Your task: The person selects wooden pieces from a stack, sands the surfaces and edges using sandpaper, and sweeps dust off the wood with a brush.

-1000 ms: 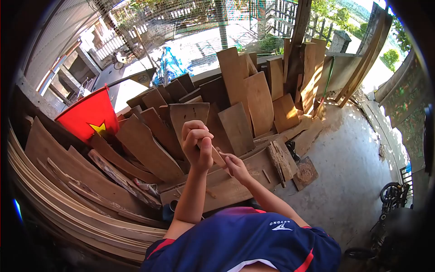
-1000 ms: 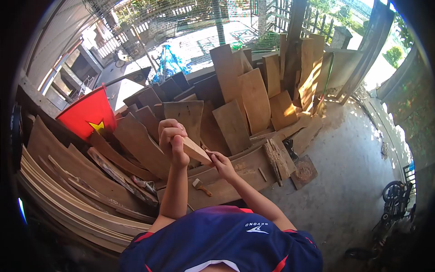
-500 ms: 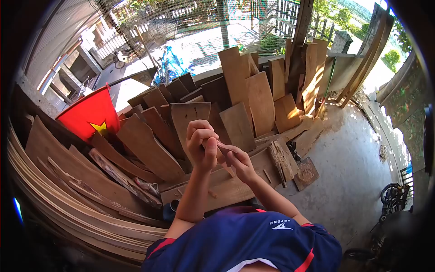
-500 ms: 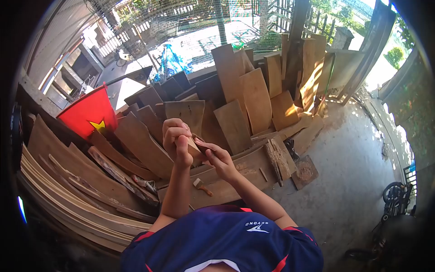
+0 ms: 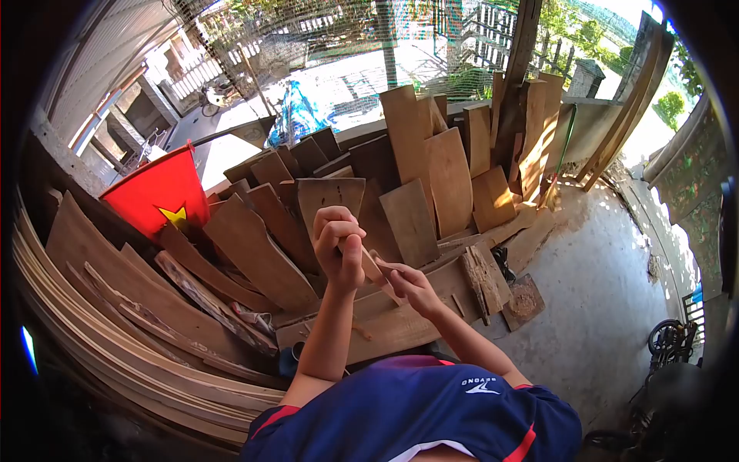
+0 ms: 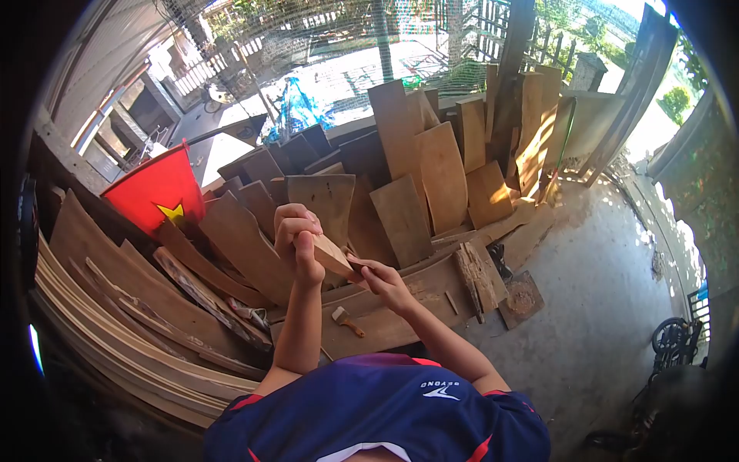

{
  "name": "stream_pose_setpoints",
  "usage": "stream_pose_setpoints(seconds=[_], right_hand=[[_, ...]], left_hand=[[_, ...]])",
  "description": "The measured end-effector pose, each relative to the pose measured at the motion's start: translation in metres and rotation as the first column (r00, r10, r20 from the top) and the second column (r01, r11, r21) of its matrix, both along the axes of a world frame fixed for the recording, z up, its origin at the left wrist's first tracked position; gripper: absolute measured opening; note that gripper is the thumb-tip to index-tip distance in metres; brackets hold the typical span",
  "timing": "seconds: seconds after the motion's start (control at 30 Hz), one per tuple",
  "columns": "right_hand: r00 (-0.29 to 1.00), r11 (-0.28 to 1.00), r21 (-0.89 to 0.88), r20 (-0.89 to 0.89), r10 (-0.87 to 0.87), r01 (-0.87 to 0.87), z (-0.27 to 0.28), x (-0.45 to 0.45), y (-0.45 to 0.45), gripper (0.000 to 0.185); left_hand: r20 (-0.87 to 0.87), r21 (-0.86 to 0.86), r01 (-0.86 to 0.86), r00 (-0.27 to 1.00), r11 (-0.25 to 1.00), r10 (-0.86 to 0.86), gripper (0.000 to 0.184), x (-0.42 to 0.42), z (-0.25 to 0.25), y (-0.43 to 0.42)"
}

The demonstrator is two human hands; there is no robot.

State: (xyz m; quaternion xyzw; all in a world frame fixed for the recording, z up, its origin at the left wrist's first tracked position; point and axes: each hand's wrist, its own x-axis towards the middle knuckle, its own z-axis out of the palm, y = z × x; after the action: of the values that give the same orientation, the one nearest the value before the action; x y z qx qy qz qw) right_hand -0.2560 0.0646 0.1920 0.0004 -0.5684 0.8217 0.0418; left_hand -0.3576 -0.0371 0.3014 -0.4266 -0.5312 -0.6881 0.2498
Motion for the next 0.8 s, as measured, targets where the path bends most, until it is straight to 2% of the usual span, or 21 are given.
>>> stream_pose_setpoints(seconds=[0.07, 0.1, 0.17, 0.2, 0.27, 0.33, 0.37, 0.4, 0.47, 0.5, 0.57, 0.6, 0.67, 0.7, 0.77, 0.8], right_hand=[[0.989, 0.998, 0.047, -0.140, 0.036, -0.029, 0.037, 0.004, 0.004, 0.034], [0.989, 0.998, 0.047, -0.141, 0.036, -0.030, 0.039, 0.001, 0.005, 0.034], [0.952, 0.996, 0.083, -0.306, 0.016, 0.010, 0.042, -0.002, 0.004, 0.034], [0.952, 0.996, 0.085, -0.305, 0.015, 0.012, 0.035, -0.004, 0.003, 0.034], [0.983, 0.999, 0.019, -0.180, -0.026, 0.030, -0.001, -0.014, 0.001, 0.033], [0.999, 1.000, 0.008, 0.043, -0.030, 0.030, -0.059, -0.020, 0.002, 0.032], [0.984, 0.999, 0.033, 0.176, -0.029, 0.024, -0.093, -0.019, 0.005, 0.031], [0.977, 0.996, 0.081, 0.205, -0.064, 0.048, -0.114, -0.010, 0.006, 0.030], [0.917, 1.000, 0.030, 0.398, -0.016, 0.005, -0.152, 0.006, 0.010, 0.029], [0.942, 0.997, -0.005, 0.328, -0.069, 0.075, -0.159, 0.005, 0.001, 0.029], [0.952, 0.994, 0.042, 0.288, -0.106, 0.098, -0.172, 0.002, 0.001, 0.030], [0.947, 0.995, -0.064, 0.315, -0.055, 0.079, -0.124, 0.006, 0.001, 0.030], [0.990, 0.995, 0.002, 0.103, -0.096, 0.097, -0.093, -0.007, -0.001, 0.031], [0.996, 0.997, -0.065, 0.080, -0.036, 0.041, -0.052, -0.002, 0.000, 0.032], [0.991, 0.998, -0.056, -0.129, -0.031, 0.024, 0.001, 0.003, -0.002, 0.032], [0.988, 0.999, -0.039, -0.151, -0.043, 0.038, 0.022, 0.008, -0.002, 0.033]], left_hand=[[0.000, -0.002, -0.003, 1.000, 1.000, 0.003, 0.021, 0.000, 0.000, 0.001], [0.006, -0.008, 0.004, 1.000, 1.000, -0.004, 0.021, 0.002, 0.000, 0.003], [0.011, -0.013, 0.013, 1.000, 1.000, -0.013, 0.021, 0.003, 0.001, 0.004], [0.007, -0.011, 0.012, 1.000, 1.000, -0.012, 0.021, 0.003, 0.001, 0.004], [0.002, -0.007, 0.010, 1.000, 1.000, -0.010, 0.022, 0.002, 0.001, 0.004], [0.007, -0.014, -0.009, 1.000, 1.000, 0.009, 0.023, 0.000, -0.001, 0.000], [0.008, -0.013, -0.010, 1.000, 1.000, 0.011, 0.023, 0.001, -0.001, 0.000], [0.001, -0.009, -0.011, 1.000, 1.000, 0.011, 0.024, 0.001, 0.000, -0.001], [-0.009, -0.003, -0.019, 1.000, 1.000, 0.019, 0.024, 0.001, 0.001, -0.003], [-0.006, 0.000, -0.002, 1.000, 1.000, 0.002, 0.025, 0.003, 0.000, -0.003], [-0.002, -0.001, 0.018, 1.000, 1.000, -0.018, 0.023, 0.005, 0.001, -0.004], [0.004, -0.008, 0.016, 1.000, 1.000, -0.016, 0.023, 0.006, 0.001, -0.004], [0.008, -0.001, 0.020, 1.000, 1.000, -0.020, 0.022, 0.006, 0.001, -0.001], [0.013, -0.002, 0.024, 1.000, 1.000, -0.024, 0.022, 0.006, 0.001, 0.000], [-0.001, 0.008, 0.023, 1.000, 1.000, -0.023, 0.020, 0.005, 0.000, 0.001], [0.003, 0.005, 0.027, 1.000, 1.000, -0.027, 0.020, 0.005, 0.001, 0.000]])
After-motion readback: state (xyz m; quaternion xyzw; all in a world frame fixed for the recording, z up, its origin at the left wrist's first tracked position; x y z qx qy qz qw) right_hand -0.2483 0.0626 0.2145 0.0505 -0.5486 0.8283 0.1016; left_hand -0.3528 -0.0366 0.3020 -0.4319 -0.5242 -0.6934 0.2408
